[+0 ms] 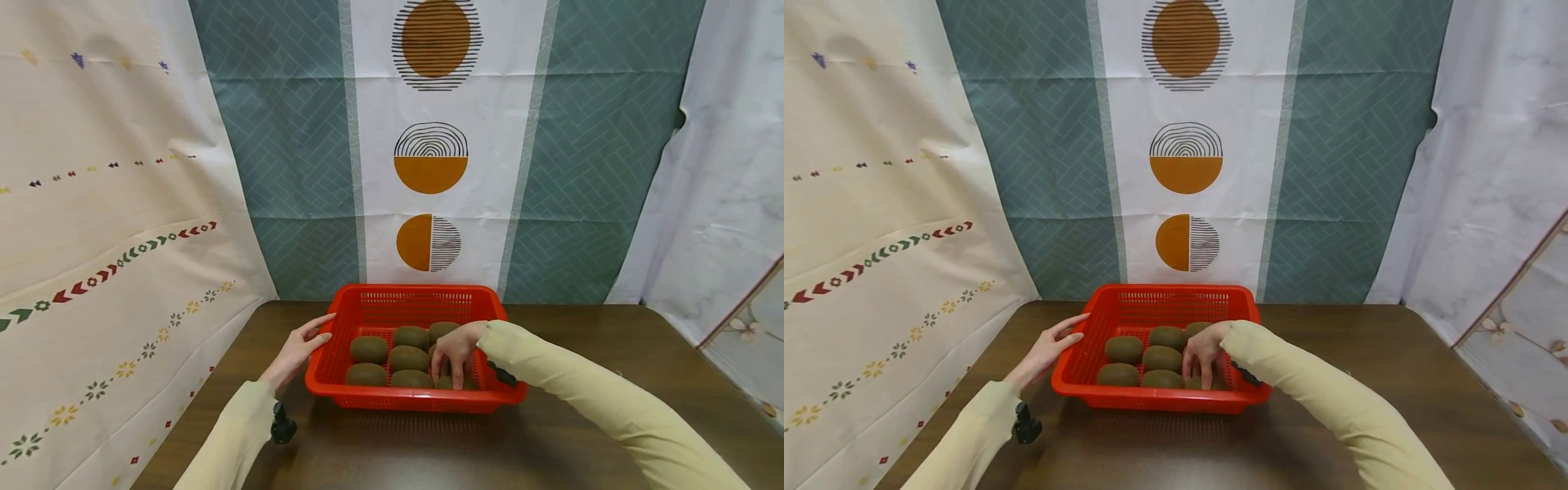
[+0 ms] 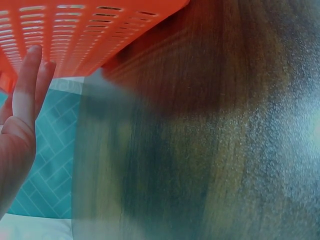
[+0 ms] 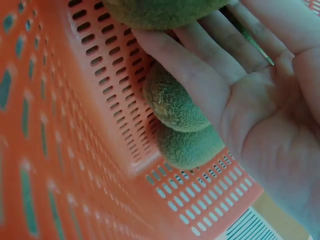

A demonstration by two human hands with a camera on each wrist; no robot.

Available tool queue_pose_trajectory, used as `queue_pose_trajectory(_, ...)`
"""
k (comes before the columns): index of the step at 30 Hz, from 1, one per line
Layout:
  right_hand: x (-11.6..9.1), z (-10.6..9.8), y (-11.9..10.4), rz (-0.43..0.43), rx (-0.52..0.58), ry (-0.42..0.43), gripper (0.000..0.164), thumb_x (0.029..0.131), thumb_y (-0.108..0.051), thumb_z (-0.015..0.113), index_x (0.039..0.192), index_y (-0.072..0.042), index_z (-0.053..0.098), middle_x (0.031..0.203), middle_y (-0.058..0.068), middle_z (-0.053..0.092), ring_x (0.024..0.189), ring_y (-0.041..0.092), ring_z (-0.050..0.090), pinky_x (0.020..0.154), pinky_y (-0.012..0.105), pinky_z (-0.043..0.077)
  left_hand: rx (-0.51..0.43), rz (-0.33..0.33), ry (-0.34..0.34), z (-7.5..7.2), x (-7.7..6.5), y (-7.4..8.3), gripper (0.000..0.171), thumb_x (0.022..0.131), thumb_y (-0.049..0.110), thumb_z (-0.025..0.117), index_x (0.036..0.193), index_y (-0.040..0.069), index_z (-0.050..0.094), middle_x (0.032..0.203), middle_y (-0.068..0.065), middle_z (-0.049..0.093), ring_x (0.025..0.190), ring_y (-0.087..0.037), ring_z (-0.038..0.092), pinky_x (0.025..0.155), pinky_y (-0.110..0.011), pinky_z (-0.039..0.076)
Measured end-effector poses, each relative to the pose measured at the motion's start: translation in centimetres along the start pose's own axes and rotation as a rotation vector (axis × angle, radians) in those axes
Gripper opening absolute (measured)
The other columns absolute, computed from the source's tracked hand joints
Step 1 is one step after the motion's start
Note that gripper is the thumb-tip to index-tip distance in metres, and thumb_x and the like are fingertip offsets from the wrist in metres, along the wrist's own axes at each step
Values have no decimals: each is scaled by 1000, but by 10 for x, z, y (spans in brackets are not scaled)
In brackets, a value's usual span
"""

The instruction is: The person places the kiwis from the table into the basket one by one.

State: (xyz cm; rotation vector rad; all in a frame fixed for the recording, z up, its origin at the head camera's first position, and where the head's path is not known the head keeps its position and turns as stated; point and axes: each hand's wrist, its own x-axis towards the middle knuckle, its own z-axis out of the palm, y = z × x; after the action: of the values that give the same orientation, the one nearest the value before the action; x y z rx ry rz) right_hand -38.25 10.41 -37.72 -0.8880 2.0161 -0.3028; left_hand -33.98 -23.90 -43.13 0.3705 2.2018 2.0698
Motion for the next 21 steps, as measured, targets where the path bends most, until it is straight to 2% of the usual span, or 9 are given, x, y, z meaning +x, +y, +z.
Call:
queue_pose_trajectory(2,1,1,0,-3,-41,7,37,73,-5,74,108,-11,65,100,-6,61,96,9,55,74,21,47,5,1,-8,0,-1,0,49,90,16,57,136,12,41,121,-22,49,96,-35,58,75,-46,48)
queue_pose_trajectory(5,2,2,2,-9,-25,6,37,74,-5,73,109,-11,64,100,-5,61,95,9,55,76,20,46,9,1,-18,1,-2,0,49,90,16,57,136,12,40,121,-23,49,96,-35,58,75,-46,48)
queue_pose_trajectory(13,-8,-4,3,6,212,-23,40,77,2,68,116,-5,60,106,7,61,97,19,57,76,41,49,6,1,-9,0,-1,0,50,90,16,57,136,13,41,121,-23,49,96,-35,58,73,-46,49)
queue_pose_trajectory(17,-17,-9,1,-17,242,37,38,79,1,68,115,-2,59,107,10,60,96,21,57,79,47,47,8,-6,1,-1,0,-2,49,89,16,58,135,13,42,121,-22,49,96,-35,58,73,-46,49)
queue_pose_trajectory(21,-29,-14,0,-66,239,126,35,80,-2,68,114,-1,60,107,12,59,91,22,59,77,47,48,17,-4,0,-3,0,-4,49,89,17,58,135,13,41,121,-23,49,96,-35,58,73,-46,49)
